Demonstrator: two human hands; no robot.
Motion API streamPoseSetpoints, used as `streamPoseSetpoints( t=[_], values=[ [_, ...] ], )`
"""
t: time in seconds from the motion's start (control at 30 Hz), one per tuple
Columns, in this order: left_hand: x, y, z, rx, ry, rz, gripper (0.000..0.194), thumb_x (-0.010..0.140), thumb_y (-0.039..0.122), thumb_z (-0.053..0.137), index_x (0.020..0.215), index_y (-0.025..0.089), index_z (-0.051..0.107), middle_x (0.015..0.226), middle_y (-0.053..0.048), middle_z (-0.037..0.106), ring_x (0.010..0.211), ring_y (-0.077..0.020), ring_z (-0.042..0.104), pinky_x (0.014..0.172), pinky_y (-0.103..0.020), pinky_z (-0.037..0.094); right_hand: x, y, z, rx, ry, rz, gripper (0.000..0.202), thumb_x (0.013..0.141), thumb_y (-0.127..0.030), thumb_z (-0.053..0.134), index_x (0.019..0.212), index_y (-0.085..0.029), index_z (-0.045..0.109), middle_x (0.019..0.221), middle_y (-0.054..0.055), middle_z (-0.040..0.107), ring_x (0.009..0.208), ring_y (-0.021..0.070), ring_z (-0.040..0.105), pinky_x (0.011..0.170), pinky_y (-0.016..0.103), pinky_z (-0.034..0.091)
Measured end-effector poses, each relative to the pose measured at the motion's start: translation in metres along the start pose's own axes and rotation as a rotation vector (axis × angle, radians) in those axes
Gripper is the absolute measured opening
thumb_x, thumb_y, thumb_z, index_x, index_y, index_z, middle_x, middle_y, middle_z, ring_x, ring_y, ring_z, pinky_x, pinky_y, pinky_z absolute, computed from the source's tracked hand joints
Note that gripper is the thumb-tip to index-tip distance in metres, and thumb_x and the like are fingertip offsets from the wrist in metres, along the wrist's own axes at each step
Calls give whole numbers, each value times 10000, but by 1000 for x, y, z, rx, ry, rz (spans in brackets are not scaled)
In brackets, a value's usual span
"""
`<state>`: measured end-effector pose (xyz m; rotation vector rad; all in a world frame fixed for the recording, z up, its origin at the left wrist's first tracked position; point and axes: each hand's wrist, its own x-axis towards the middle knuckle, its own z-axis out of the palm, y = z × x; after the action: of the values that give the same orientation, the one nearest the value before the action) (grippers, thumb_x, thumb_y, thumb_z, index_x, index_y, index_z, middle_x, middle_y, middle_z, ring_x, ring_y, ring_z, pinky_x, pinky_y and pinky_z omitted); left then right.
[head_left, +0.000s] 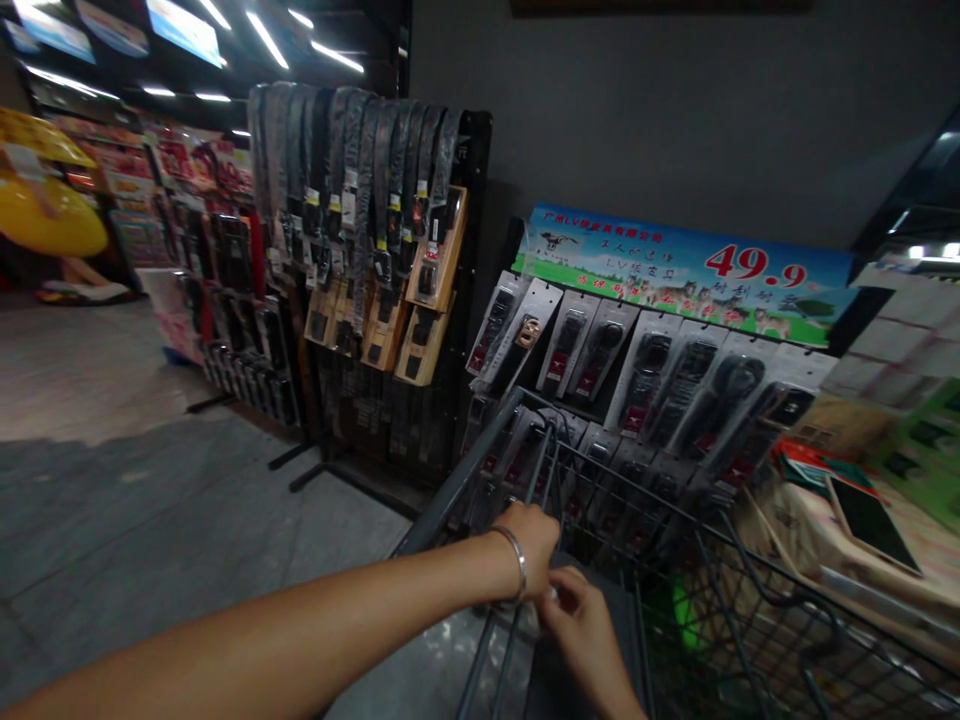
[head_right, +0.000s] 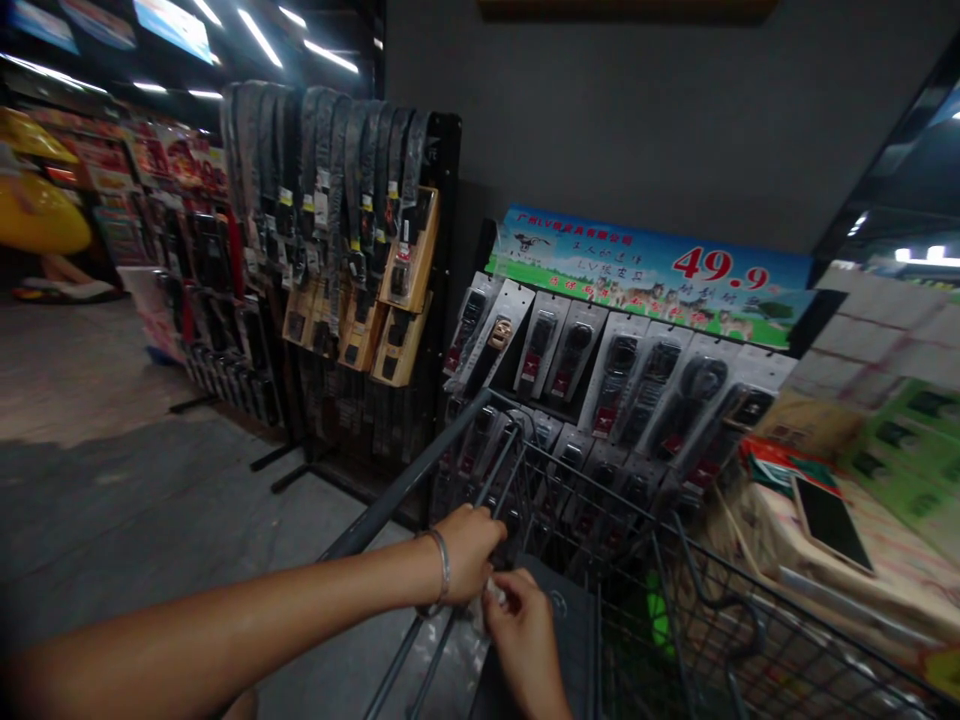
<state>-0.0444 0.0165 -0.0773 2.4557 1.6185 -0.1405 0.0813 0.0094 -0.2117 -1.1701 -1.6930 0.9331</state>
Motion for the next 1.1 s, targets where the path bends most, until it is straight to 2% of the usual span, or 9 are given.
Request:
streamPoseSetpoints(
  t=[0.13,0.27,0.37,0.43,0.6,0.67,0.8,0.97,1.1],
  values=[
    [1,-1,3,73,-14,58,302,700,294,678,903,71,653,946,-168,638,935,-277,591,825,-330,465,-9,29,1,-223,-9,19,193,676,-160,487,668,-148,679,669,60,620,653,176,571,598,246,424],
    [0,1,3,123,-22,69,356,662,295,710,929,68,650,956,-165,633,922,-265,588,840,-334,456,-20,52,3,-546,-42,11,208,657,-45,461,642,-158,635,728,89,639,698,179,600,643,241,425],
    [0,2,2,127,-43,66,339,664,278,694,927,67,653,961,-172,628,921,-268,588,828,-335,460,-21,54,-3,-823,-66,50,267,672,29,422,662,-150,619,767,123,643,705,189,613,638,250,406],
    [0,2,2,127,-57,74,328,677,281,674,920,62,655,951,-177,628,922,-277,586,824,-345,463,-19,48,-11,-907,-64,82,272,700,28,413,663,-157,610,759,123,638,686,192,613,612,250,392],
    [2,1,3,133,-43,83,321,678,266,663,924,61,654,940,-180,633,912,-278,590,823,-350,461,-21,37,-20,-743,-161,-65,202,725,-62,469,717,-193,623,835,78,639,759,176,612,659,231,407],
    [3,1,4,125,-30,80,323,667,263,676,916,59,654,932,-188,635,901,-280,595,814,-352,464,-27,40,-13,-679,-228,-98,224,723,-61,463,740,-202,637,881,68,640,779,165,615,673,221,406],
    [5,0,4,102,-26,89,320,637,242,713,889,54,655,906,-196,639,891,-290,601,806,-365,472,-38,52,6,-717,-295,-22,291,705,-19,426,747,-184,662,927,96,650,745,152,624,649,211,392],
    [3,-1,1,73,-49,81,300,662,225,695,899,48,649,955,-201,629,922,-293,594,802,-361,479,-49,63,12,-566,-397,25,199,680,-106,470,658,-195,647,691,43,660,634,139,587,568,200,371],
    [0,0,1,84,-32,93,294,694,236,667,926,57,654,948,-192,634,909,-291,600,797,-365,478,-64,74,16,-406,-436,-8,158,644,-163,536,512,-225,596,540,3,622,518,127,533,507,201,354]
  ],
)
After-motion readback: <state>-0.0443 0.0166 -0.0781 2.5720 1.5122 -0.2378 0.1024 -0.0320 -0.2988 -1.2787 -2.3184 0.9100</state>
